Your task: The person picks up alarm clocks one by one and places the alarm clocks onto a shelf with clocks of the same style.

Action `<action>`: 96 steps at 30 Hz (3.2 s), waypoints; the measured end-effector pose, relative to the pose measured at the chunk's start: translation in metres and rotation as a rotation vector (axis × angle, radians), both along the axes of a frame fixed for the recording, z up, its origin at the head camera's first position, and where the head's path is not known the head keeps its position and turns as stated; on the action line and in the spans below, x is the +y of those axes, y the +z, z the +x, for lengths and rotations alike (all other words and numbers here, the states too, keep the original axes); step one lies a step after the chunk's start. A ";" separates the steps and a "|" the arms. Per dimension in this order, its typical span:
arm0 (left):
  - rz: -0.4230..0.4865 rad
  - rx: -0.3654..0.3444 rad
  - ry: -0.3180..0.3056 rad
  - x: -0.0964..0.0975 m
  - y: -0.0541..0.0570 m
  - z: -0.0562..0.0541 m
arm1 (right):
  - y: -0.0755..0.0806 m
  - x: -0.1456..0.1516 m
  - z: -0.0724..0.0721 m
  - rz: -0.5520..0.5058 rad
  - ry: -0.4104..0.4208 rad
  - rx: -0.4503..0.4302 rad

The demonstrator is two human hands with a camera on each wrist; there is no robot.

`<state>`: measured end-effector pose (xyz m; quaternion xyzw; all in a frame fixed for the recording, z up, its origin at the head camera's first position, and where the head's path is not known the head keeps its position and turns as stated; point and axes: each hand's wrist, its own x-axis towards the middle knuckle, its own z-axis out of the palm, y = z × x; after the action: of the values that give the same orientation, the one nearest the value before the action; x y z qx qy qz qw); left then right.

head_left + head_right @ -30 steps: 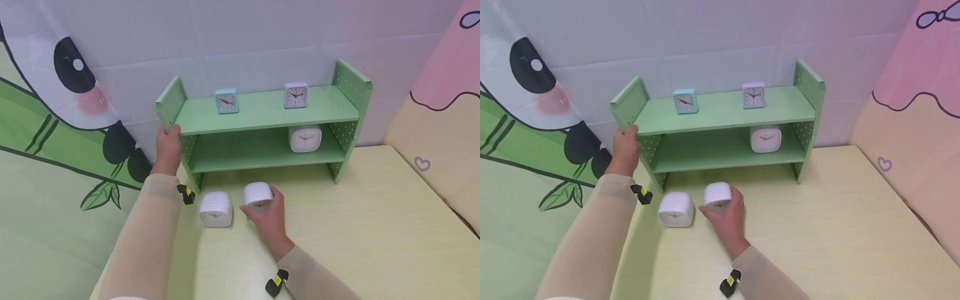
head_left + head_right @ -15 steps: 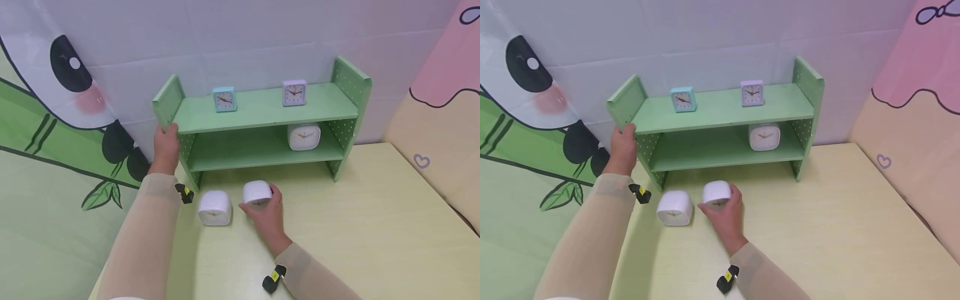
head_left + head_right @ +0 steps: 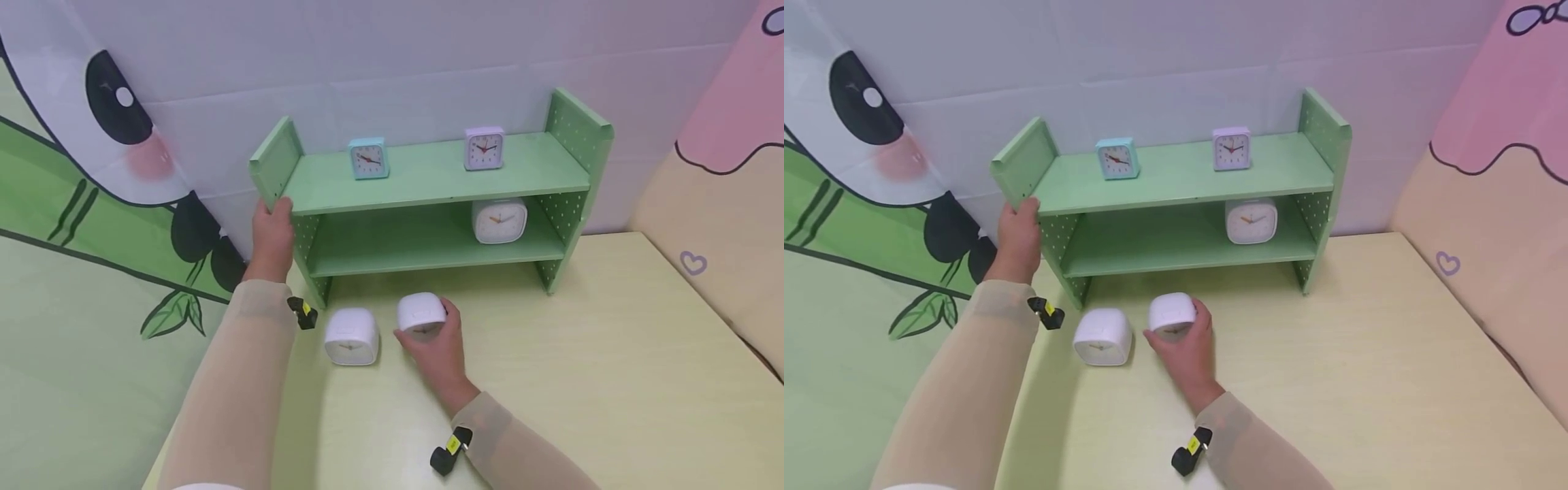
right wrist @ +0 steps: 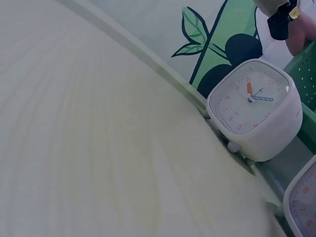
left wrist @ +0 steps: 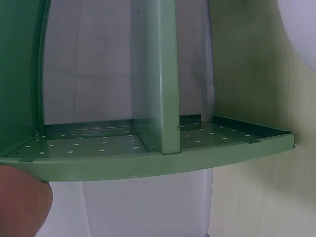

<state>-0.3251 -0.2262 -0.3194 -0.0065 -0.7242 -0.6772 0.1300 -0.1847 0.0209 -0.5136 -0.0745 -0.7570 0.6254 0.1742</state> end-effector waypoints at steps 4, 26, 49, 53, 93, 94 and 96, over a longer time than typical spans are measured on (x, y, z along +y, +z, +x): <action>-0.010 -0.021 -0.002 0.001 0.002 0.000 | -0.002 0.002 -0.001 0.007 0.000 0.003; -0.067 -0.027 0.004 0.002 0.002 -0.001 | -0.001 -0.001 0.006 0.050 -0.066 0.025; -0.031 -0.021 0.024 -0.001 0.000 0.001 | 0.003 -0.004 0.006 0.008 0.019 0.005; -0.029 -0.026 0.010 0.000 0.001 0.001 | 0.003 -0.003 0.008 -0.008 0.044 -0.008; -0.043 -0.014 0.031 0.002 0.000 0.001 | 0.068 0.022 0.013 -0.149 0.059 0.176; -0.037 -0.013 0.023 0.001 0.000 0.000 | 0.069 0.022 0.013 -0.138 0.056 0.173; -0.036 -0.011 0.009 0.001 0.000 -0.001 | 0.071 0.024 0.012 -0.116 0.055 0.170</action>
<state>-0.3257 -0.2251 -0.3192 -0.0018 -0.7371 -0.6634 0.1287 -0.1732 0.0445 -0.4430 -0.0104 -0.7038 0.6767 0.2157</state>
